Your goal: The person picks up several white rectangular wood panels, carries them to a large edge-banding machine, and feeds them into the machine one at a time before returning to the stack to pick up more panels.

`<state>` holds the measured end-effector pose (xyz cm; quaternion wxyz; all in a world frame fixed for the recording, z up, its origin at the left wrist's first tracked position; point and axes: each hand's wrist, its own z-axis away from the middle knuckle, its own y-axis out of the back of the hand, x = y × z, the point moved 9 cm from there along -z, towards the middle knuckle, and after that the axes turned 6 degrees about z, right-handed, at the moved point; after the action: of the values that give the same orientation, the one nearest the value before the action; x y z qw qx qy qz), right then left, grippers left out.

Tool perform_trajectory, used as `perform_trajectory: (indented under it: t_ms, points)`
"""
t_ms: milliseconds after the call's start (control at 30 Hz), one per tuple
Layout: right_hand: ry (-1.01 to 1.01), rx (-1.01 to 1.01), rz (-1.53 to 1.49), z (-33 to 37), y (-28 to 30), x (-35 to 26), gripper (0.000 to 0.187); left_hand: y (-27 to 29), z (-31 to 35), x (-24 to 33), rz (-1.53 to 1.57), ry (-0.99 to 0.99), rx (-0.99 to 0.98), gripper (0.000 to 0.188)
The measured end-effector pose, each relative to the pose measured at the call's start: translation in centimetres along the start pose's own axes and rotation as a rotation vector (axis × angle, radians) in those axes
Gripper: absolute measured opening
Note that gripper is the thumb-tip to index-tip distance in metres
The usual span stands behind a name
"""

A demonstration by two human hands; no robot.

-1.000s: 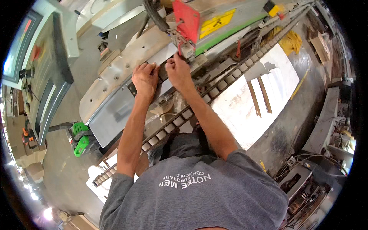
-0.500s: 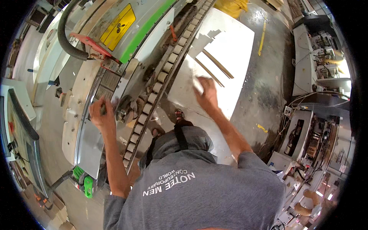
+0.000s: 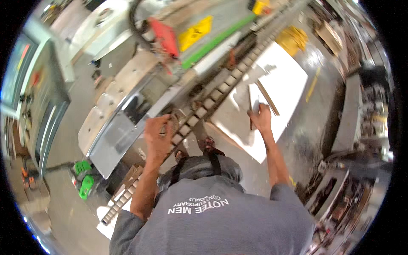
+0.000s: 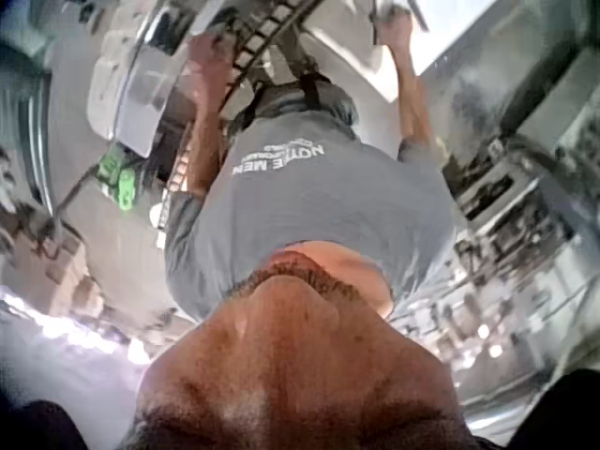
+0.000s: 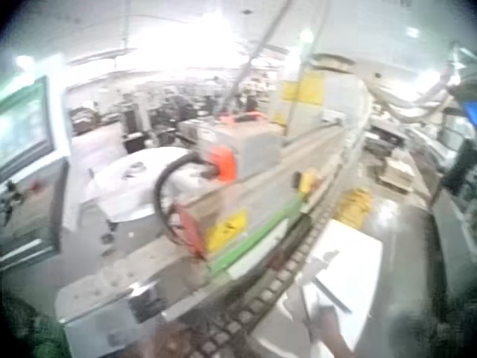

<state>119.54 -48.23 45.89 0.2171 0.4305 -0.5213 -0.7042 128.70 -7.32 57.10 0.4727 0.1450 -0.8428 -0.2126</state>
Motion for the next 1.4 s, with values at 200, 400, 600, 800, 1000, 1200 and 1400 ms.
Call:
perform_trajectory:
  t_ms: [200,400,600,800,1000,1200,1400]
  points:
    - [-0.013,-0.289,-1.025,8.0,-2.8,-15.0,0.044,-3.9,2.5,4.8,0.1,-0.018,-0.358,0.059]
    - [0.071,-0.624,-1.409,11.6,-6.6,-27.6,0.048,3.4,3.0,-1.4,0.304,0.322,-0.107,0.042]
    - [0.264,-0.712,-1.328,14.2,-11.0,-34.9,0.072,10.5,2.5,-11.2,0.416,0.635,-0.046,0.039]
    - [0.196,-0.806,-1.432,14.0,-16.4,-40.4,0.075,14.6,-0.4,-9.7,-0.286,0.083,0.2,0.045]
    - [0.18,-0.796,-1.39,13.3,-16.5,-43.0,0.08,16.2,1.4,-10.9,-0.404,0.034,0.229,0.04]
    - [0.249,-0.733,-1.361,13.0,-16.4,-44.0,0.069,16.7,1.4,-13.2,-0.308,0.085,0.229,0.031]
    - [0.276,-0.754,-1.307,12.7,-16.1,-44.3,0.044,16.9,1.4,-13.7,-0.309,0.083,0.243,0.028]
